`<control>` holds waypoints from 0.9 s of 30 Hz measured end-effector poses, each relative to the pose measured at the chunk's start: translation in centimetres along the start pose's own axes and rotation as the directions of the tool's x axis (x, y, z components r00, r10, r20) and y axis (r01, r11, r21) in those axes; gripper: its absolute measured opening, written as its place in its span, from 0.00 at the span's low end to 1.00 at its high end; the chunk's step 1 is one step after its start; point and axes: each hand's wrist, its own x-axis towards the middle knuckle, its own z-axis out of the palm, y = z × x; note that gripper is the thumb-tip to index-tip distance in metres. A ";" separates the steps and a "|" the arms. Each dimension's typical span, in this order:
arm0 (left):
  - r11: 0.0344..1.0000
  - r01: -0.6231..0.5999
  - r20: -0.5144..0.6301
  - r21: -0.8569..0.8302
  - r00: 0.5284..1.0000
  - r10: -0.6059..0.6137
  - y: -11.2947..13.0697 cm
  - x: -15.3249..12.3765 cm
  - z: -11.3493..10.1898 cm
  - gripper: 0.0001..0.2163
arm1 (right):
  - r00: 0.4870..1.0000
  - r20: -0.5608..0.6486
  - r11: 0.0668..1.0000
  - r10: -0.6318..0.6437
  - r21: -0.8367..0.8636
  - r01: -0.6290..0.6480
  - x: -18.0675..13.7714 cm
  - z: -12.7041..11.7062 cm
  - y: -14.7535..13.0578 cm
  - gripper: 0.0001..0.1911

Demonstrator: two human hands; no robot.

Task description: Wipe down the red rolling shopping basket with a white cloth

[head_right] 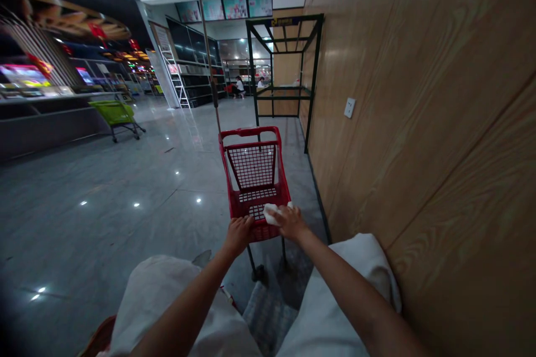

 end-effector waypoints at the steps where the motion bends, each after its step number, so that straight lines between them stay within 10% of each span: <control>1: 1.000 -0.005 0.000 0.001 1.000 0.005 0.0 0.0 0.0 0.06 | 0.999 0.030 0.999 -0.033 0.011 0.032 0.0 -0.5 0.9 0.32; 12: 0.998 0.024 -0.041 -0.050 0.999 -0.026 1.4 0.3 0.2 0.11 | 0.989 -0.150 0.999 0.002 -0.045 -0.009 1.2 1.3 -4.8 0.20; 20: 0.999 0.015 -0.032 -0.032 0.999 -0.016 1.5 0.2 0.3 0.08 | 0.986 -0.154 0.995 0.066 -0.057 -0.075 -0.3 0.6 0.0 0.22; 27: 0.997 0.047 -0.072 -0.057 0.996 -0.051 1.9 0.3 0.3 0.09 | 0.981 -0.177 0.994 0.077 -0.060 -0.089 1.1 2.5 -5.1 0.24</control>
